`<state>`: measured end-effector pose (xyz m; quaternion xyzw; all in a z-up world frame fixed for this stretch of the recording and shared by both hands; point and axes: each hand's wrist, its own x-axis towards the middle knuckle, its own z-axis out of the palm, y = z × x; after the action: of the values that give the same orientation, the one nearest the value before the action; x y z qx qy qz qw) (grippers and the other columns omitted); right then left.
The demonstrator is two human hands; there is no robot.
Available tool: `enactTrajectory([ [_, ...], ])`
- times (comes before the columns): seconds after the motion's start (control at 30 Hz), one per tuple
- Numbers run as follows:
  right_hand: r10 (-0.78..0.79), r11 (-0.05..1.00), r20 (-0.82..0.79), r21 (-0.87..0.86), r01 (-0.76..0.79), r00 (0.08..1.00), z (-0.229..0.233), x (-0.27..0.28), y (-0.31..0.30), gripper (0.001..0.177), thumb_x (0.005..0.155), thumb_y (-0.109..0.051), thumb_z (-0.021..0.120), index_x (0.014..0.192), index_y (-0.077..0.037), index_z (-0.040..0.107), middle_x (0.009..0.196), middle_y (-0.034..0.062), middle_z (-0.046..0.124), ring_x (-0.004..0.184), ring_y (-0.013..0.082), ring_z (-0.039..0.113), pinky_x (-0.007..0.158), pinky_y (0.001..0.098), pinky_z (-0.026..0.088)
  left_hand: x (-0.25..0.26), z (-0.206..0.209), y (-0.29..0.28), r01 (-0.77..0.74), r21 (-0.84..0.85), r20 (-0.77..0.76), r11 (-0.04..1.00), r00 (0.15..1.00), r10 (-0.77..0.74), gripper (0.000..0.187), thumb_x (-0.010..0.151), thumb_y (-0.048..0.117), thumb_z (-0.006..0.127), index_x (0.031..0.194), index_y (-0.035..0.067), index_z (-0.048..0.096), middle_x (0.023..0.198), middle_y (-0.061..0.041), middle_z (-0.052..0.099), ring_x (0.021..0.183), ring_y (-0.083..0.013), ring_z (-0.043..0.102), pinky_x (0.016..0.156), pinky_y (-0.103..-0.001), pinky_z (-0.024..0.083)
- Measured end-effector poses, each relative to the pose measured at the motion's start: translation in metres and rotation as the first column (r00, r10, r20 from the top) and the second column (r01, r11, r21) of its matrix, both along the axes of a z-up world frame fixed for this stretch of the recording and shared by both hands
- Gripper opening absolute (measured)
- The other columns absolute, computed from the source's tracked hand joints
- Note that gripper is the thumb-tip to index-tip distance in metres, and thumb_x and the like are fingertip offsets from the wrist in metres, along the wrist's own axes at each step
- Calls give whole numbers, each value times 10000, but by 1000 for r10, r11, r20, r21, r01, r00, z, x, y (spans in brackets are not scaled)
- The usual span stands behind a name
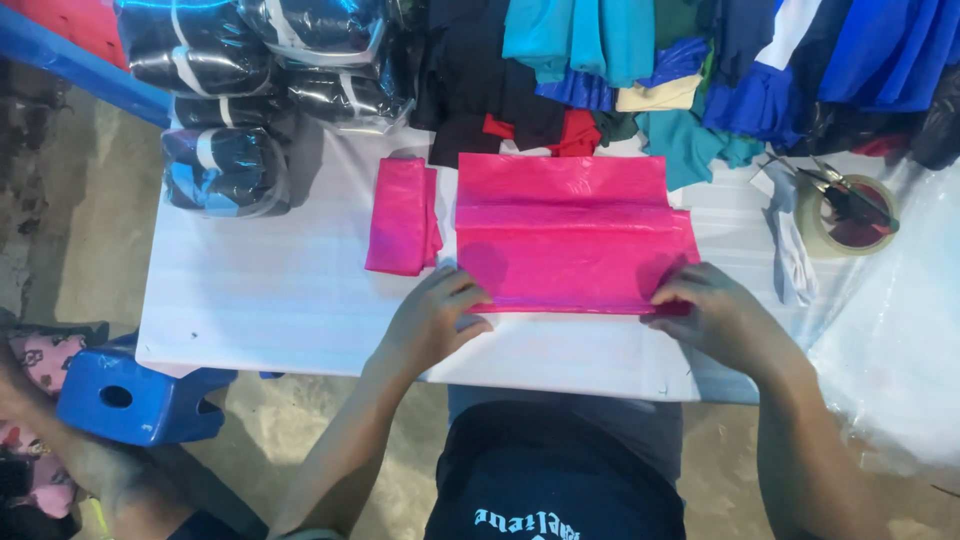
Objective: Folding a pink cloth into a small bundle and tying it with a white strip of material.
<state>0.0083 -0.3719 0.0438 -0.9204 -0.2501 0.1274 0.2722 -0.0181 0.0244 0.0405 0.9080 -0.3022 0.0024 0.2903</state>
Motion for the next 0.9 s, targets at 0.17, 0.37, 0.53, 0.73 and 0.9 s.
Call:
enactTrajectory([
  [0.17,-159,986,292,3,166,943,-38,-37,-9,194,857,-208,811,1031,-160,741,1037,66,677,950,266,654,786,366,587,-23,-45,3,-79,18,196,997,978,74,105,940,109,720,1043,123,700,1048,-83,629,938,-290,605,782,-396,536],
  [0.37,-197,980,559,90,178,805,-61,-54,-10,124,907,-147,785,1009,-212,758,951,37,665,852,250,648,790,362,570,-30,-44,-1,-102,-57,345,993,931,115,98,947,65,670,1011,138,683,961,-51,588,843,-261,596,727,-345,512],
  [0.53,-199,980,563,96,175,802,-51,-82,-11,92,887,-129,795,967,-147,753,932,91,676,845,313,662,765,421,555,-48,-16,5,-42,-108,311,993,948,74,102,915,30,701,967,115,677,928,-43,599,800,-270,607,676,-369,534],
  [0.73,-154,988,375,77,135,914,-31,-130,-4,147,866,-150,794,960,-56,732,932,104,687,835,278,620,725,397,499,-94,-22,17,-38,-11,70,999,997,38,215,863,30,775,1002,86,620,1032,-92,642,931,-276,601,763,-400,529],
  [0.9,-170,985,288,38,166,942,-38,-154,-7,128,890,-173,749,1003,-115,736,969,59,700,871,247,632,741,382,522,-110,-23,16,-89,-29,19,996,996,90,208,874,129,778,1043,112,659,1072,-64,685,1004,-253,637,828,-390,559],
])
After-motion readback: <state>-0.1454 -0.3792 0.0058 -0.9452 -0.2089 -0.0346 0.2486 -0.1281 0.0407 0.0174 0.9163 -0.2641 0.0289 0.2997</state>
